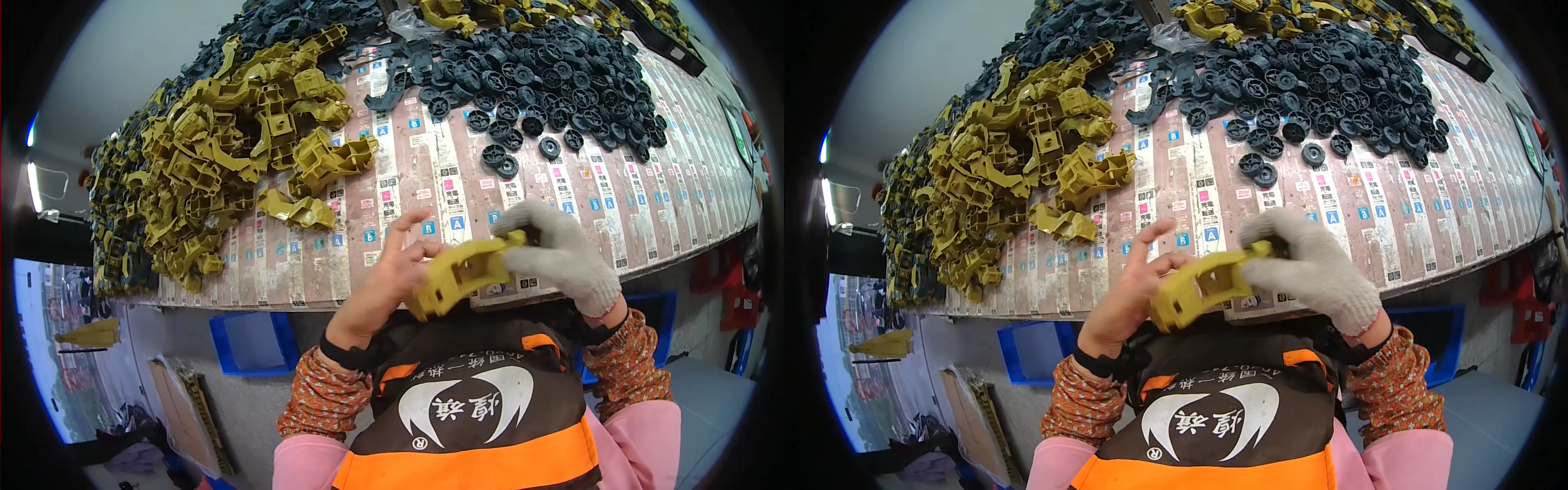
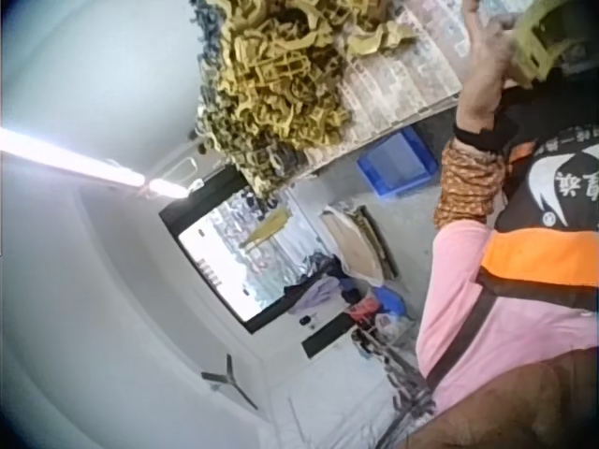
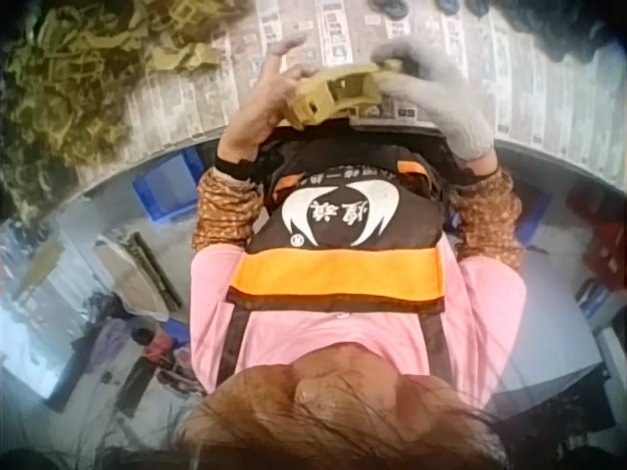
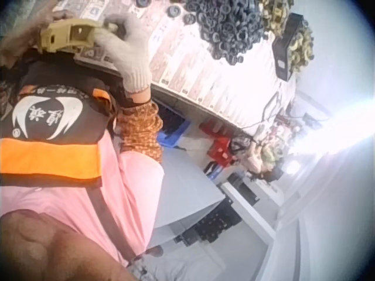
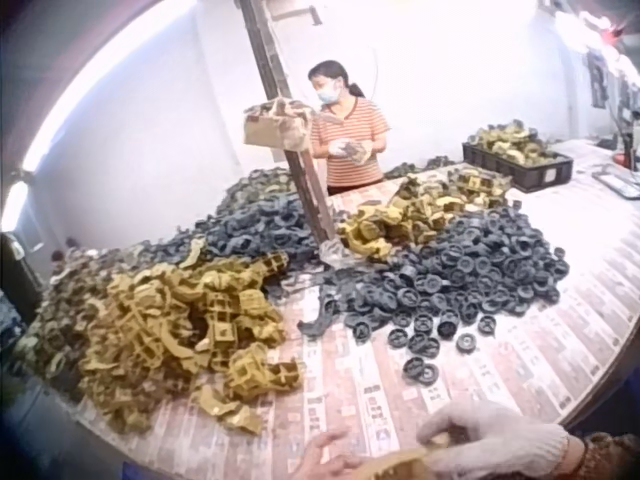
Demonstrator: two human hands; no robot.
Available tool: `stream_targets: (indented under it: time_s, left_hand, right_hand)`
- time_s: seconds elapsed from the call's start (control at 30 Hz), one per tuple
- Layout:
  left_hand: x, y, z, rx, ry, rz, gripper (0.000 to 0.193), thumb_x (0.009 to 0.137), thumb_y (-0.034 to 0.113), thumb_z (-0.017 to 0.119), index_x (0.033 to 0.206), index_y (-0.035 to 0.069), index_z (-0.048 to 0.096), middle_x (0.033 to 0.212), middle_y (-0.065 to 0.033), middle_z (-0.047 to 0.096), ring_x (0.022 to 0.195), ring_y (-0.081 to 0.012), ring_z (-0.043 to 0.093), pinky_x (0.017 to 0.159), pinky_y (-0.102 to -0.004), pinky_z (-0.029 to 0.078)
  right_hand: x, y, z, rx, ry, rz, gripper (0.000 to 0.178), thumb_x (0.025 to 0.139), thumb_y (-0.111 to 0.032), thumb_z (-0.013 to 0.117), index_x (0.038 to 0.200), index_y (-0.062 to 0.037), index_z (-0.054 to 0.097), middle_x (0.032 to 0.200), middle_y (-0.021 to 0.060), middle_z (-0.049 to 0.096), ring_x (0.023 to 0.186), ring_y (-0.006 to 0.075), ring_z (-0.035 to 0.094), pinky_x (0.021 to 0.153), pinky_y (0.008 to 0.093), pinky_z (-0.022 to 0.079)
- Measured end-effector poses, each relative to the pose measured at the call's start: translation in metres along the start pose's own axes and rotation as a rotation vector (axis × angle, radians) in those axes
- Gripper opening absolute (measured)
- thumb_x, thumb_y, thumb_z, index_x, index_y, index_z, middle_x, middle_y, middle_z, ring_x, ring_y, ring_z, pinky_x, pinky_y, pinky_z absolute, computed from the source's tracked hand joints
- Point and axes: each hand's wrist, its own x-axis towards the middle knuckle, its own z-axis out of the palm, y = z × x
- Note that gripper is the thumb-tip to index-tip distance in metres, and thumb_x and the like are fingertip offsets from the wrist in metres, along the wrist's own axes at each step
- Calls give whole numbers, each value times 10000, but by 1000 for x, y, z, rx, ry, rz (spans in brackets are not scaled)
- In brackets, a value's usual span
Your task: The person sits at a table covered with yellow plastic frames and dark circular inserts. They repeatedly pick up a yellow frame, insert a dark circular piece into a slot, and place the assembled unit back on the table. The process is repetitive and involves handling the parts by hand.
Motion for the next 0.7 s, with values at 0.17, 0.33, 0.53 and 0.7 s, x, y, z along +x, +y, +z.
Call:
stream_targets:
  time_s: [0.17,0.33,0.53,0.7]
  left_hand:
    - [1,-18,-2,-189,-7,424,883,961,345,786,1665,233,266,1646,-180,423,1502,-355,446,1230,-538,373]
    - [18,-28,8,-281,216,488,665,1049,257,680,1624,168,358,1562,-123,528,1411,-339,546,1164,-533,482]
    - [14,-22,4,-336,282,384,586,1062,393,664,1527,94,469,1469,-132,604,1233,-300,660,959,-449,622]
    - [9,-24,6,-247,322,350,500,1065,363,665,1449,101,480,1360,-138,630,1128,-280,708,879,-425,648]
  right_hand:
    - [-4,27,16,369,94,139,285,976,-165,718,1186,23,671,1009,65,705,926,130,694,797,275,583]
    - [3,8,35,118,-23,21,253,995,-213,717,1108,12,687,970,93,712,850,180,688,727,327,564]
    - [83,8,-22,-935,462,-326,232,958,-266,709,957,-35,736,934,186,694,860,330,708,764,436,577]
    - [115,4,-15,-1352,498,-249,311,909,-370,738,894,-60,757,935,165,703,905,347,723,786,463,582]
